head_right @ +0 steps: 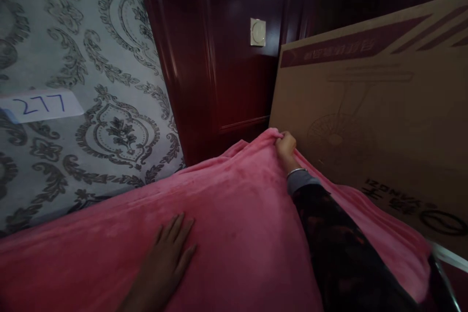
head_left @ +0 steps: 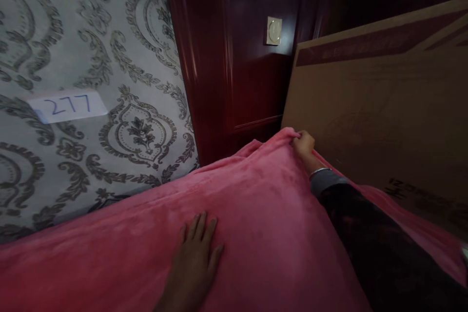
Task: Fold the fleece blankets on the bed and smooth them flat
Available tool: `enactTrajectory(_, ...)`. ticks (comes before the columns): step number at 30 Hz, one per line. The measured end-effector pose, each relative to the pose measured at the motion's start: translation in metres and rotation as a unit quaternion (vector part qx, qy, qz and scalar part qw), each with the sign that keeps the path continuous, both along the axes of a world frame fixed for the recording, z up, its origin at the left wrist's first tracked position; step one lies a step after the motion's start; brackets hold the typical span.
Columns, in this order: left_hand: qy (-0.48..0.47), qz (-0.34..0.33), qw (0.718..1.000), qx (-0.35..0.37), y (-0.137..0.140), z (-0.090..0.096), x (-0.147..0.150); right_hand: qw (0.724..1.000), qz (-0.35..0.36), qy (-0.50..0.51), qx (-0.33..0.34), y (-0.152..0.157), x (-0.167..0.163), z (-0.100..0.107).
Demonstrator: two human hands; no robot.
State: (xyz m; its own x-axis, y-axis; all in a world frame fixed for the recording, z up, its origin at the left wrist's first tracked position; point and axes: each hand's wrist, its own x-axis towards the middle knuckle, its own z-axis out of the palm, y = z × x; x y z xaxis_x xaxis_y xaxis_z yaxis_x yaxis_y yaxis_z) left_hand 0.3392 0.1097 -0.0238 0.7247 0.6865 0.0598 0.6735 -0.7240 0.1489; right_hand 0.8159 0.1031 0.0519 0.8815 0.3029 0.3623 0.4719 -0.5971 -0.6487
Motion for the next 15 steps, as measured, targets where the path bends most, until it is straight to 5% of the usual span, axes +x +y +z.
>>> enactTrajectory(9, -0.023, -0.007, 0.999, 0.029, 0.005, -0.012, -0.003, 0.991, 0.12, 0.037, -0.04, 0.026, 0.004, -0.081)
enactTrajectory(15, 0.017, 0.003, 1.0, 0.004, 0.005, -0.005, 0.0, 0.973, 0.201, -0.004, -0.113, 0.026, 0.006, -0.08)
